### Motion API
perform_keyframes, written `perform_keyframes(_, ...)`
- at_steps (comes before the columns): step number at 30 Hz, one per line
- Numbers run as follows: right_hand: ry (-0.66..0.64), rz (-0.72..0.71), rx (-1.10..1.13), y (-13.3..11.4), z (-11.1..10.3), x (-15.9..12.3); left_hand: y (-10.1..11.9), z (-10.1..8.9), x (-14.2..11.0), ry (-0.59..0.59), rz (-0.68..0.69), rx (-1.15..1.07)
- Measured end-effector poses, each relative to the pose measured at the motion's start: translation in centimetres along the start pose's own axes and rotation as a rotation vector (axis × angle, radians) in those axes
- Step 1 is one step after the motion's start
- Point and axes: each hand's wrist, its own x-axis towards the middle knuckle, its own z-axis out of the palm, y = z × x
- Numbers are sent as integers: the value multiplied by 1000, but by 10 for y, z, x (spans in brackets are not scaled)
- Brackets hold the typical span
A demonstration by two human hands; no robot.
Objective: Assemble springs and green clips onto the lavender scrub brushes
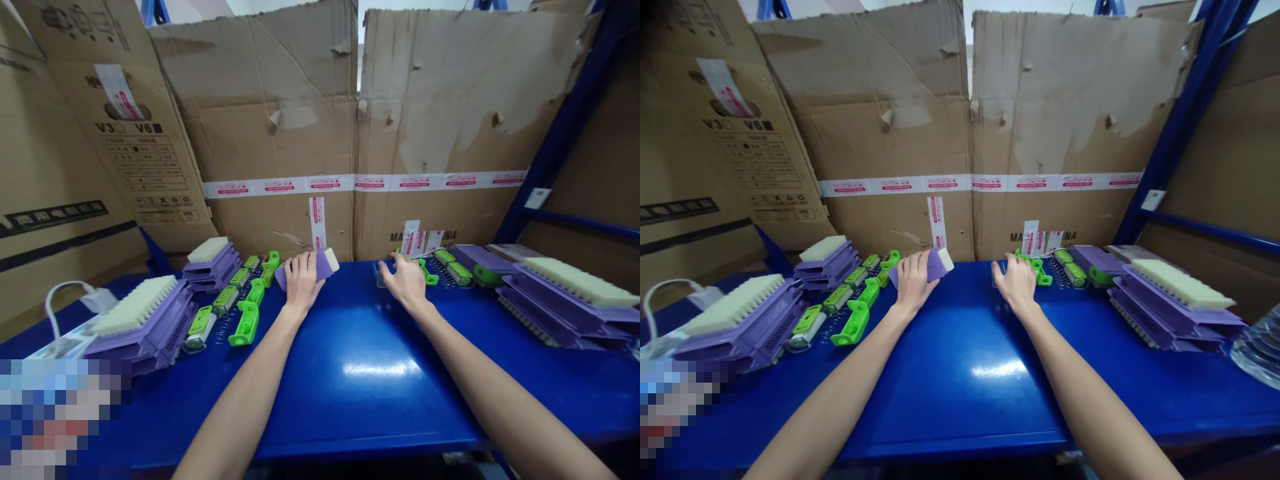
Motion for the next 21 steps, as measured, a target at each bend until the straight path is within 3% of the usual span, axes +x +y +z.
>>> perform_keyframes(3, -121, -25, -223, -1, 13, -5, 3, 0, 0, -15, 31, -5)
perform_keyframes(6, -232, -61, -185, -6, 16, -8, 8, -1, -1, -26, 82, 5)
perform_keyframes(12, -399, -308, 451, -21, 6, -13, 7, -2, 0, -7, 174, -1)
perform_keyframes(17, -291, -143, 890, -30, 8, -14, 7, -4, 0, -16, 328, -72)
perform_keyframes(21, -274, -54, 1012, -27, 14, -13, 12, -4, -1, -39, 465, -73)
